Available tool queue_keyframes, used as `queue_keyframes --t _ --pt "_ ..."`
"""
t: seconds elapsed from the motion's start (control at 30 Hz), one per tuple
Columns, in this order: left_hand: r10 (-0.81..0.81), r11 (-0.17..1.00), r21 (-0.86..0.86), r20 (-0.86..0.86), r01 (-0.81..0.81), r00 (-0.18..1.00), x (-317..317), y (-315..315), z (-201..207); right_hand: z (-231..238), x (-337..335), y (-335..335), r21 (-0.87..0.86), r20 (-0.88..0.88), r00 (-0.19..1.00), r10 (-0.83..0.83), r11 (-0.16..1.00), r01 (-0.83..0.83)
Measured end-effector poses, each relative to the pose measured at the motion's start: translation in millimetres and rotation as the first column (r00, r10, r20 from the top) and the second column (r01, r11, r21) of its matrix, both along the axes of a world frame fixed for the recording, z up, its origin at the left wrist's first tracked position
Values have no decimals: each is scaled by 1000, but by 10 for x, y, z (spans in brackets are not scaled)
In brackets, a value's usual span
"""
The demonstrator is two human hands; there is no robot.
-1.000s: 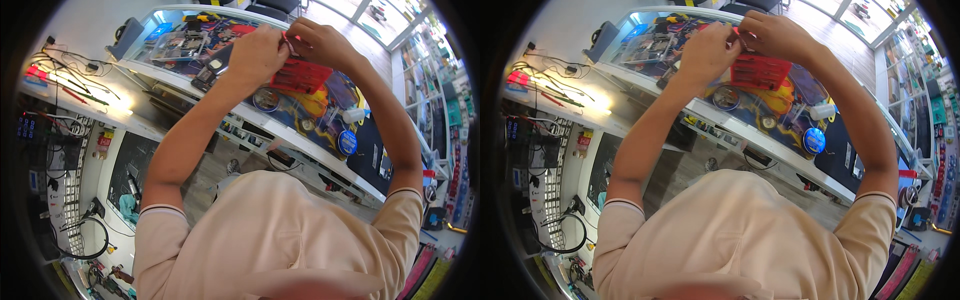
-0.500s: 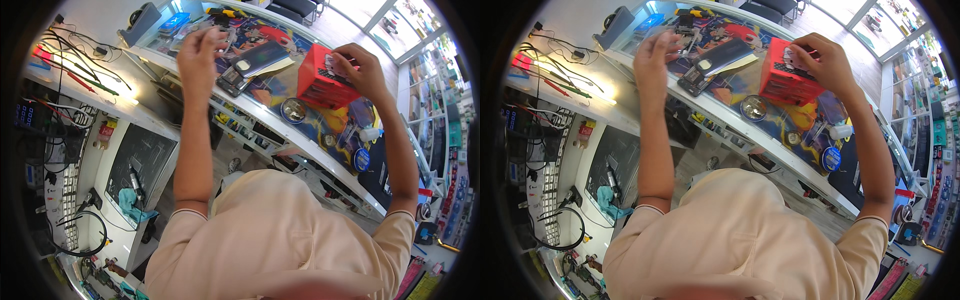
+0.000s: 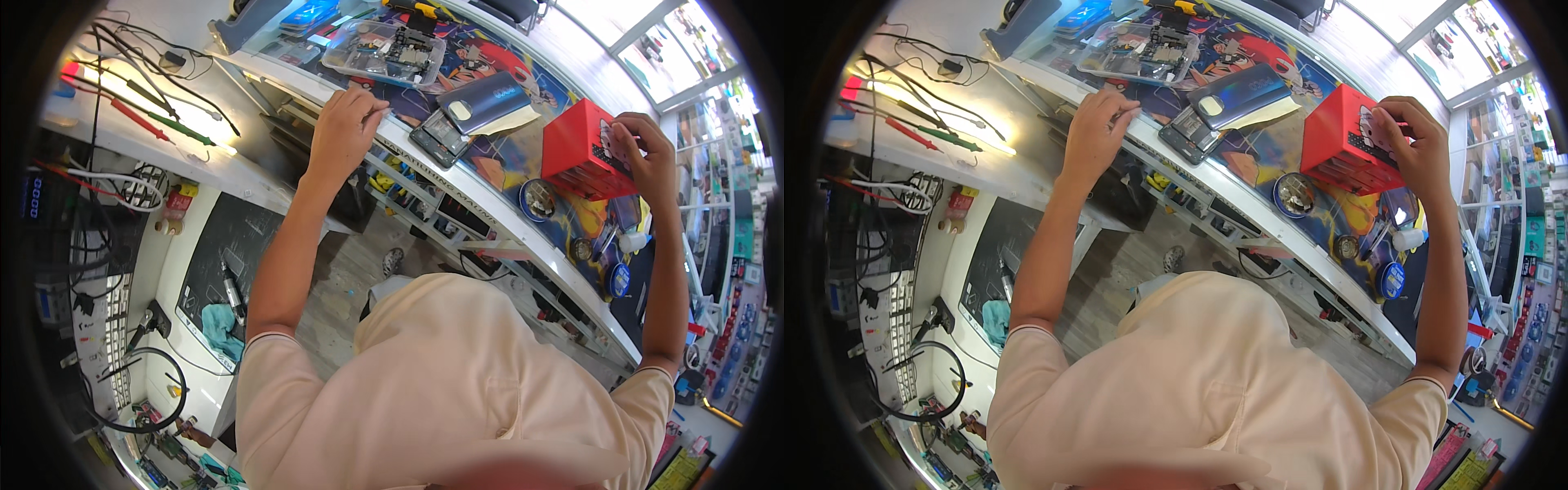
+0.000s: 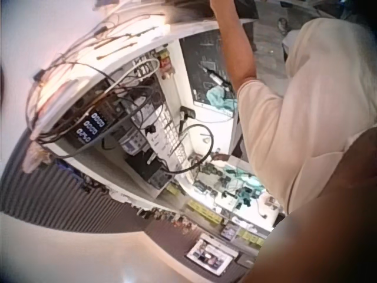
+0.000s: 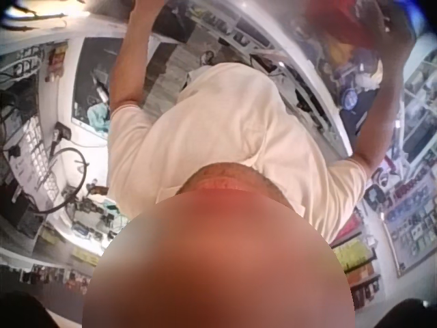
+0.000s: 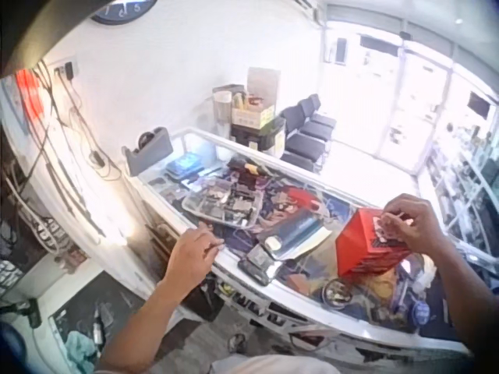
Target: The person uses a cordless screwdriver to assemble a red Hello Kitty storage box. They remove the clear plastic drawers, insert screws into the box frame, and reinsert the drawers. The person also uses the screwdriver to manipulate small parts inside a clear plastic container.
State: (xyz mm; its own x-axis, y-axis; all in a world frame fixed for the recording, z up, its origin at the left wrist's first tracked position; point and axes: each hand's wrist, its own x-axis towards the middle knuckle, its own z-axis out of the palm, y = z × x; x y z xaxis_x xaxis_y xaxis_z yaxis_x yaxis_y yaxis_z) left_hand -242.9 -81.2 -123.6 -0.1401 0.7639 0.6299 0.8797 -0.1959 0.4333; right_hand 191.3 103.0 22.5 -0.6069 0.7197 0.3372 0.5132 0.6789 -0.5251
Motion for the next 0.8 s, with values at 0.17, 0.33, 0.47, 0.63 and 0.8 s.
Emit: queue_keyframes --t 0.17,0.33,0.47,0.63,0.8 --pt "-23 993 -117 -13 22 1000 -26 -164 70 66 -12 -72 98 108 993 45 994 -55" --pt "-13 981 -193 -68 -1 998 -29 -248 181 215 147 -119 161 265 960 93 977 -139" --pt "-31 998 -45 97 35 995 41 -165 289 164 219 -222 36 415 910 -17 999 2" --pt "-323 928 -51 381 369 866 585 140 456 100 292 -166 -113 363 932 -6 992 50" --pt "-524 789 -180 302 587 796 1495 837 475 105 321 -120 -75 351 936 7 997 21"
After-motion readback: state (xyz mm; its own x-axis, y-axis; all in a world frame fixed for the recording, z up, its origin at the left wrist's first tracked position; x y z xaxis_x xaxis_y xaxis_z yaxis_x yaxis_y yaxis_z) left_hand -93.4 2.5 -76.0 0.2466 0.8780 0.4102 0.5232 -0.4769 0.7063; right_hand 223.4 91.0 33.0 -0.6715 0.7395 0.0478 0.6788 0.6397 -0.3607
